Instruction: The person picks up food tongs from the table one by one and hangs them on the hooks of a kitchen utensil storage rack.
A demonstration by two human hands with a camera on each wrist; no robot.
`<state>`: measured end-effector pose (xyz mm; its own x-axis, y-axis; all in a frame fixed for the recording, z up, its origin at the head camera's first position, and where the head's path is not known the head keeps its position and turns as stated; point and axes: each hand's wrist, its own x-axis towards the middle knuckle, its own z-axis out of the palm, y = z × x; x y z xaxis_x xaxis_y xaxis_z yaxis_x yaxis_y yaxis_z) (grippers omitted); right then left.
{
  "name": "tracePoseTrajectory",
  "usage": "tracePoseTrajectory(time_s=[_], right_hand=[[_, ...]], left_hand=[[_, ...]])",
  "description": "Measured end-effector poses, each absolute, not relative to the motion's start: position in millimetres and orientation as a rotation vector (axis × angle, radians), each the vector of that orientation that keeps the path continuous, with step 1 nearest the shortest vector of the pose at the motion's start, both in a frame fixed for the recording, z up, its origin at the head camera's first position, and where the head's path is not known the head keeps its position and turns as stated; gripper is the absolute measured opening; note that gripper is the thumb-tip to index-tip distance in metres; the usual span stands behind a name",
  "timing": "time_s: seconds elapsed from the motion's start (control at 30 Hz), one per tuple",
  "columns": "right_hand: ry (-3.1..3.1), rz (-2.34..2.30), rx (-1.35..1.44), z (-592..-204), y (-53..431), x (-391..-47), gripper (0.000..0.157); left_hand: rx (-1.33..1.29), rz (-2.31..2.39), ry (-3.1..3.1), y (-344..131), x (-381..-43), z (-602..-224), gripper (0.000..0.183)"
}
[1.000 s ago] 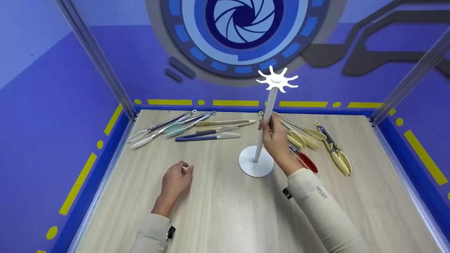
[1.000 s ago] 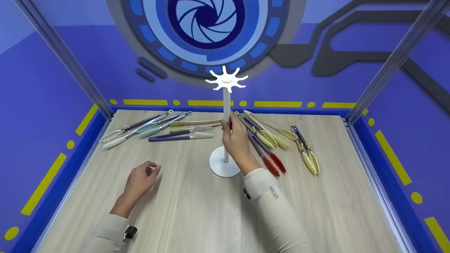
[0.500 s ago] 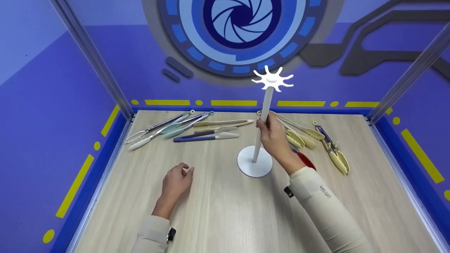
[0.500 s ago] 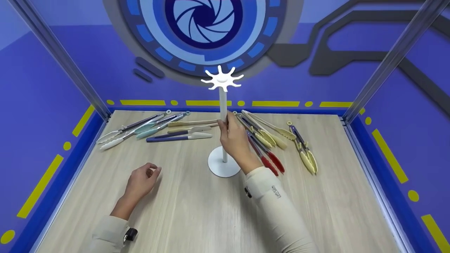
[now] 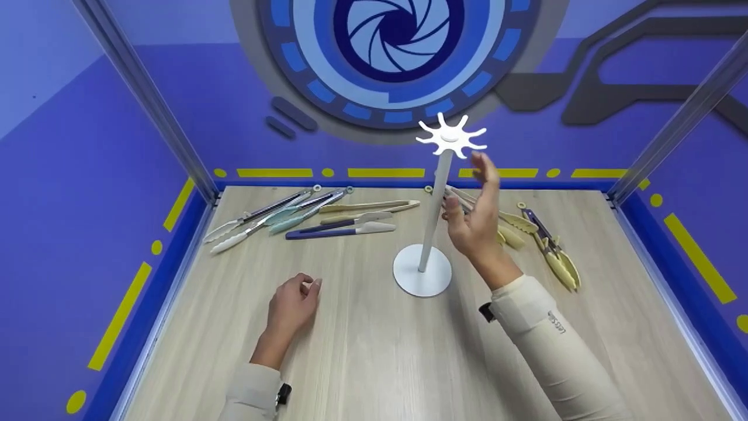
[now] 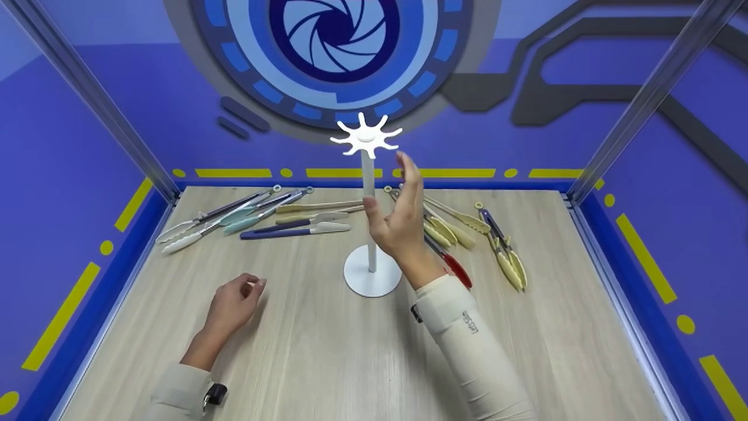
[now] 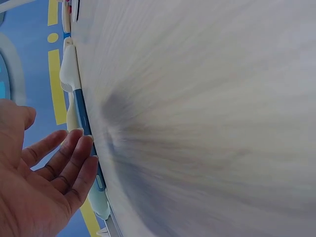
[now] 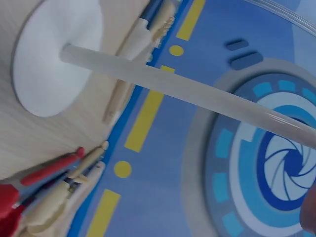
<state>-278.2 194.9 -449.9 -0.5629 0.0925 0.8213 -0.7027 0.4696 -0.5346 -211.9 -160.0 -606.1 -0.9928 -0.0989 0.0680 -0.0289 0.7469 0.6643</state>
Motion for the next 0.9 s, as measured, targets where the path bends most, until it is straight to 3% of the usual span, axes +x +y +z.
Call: tracePoseTrajectory(time_s=[0.13, 0.27, 0.53, 0.9], right_hand=[[-1.741, 1.041, 0.529, -423.6, 192.0, -278.5, 0.11], [-1.683, 0.949, 0.567, -399.5, 189.3, -281.0, 0.104], [-1.827, 0.782, 0.675, -362.6, 187.3, -286.4, 0.07], [-1.937, 0.66, 0.624, -353.5, 186.8, -288.8, 0.027]], left_hand=[[0.098, -1.069, -2.839, -160.3, -212.0, -605.1, 0.029], [0.089, -1.058, -2.838, -161.4, -211.2, -604.0, 0.029], [0.091, -1.071, -2.817, -160.7, -210.7, -605.4, 0.025], [0.116, -1.073, -2.834, -158.9, -209.2, -603.3, 0.029]])
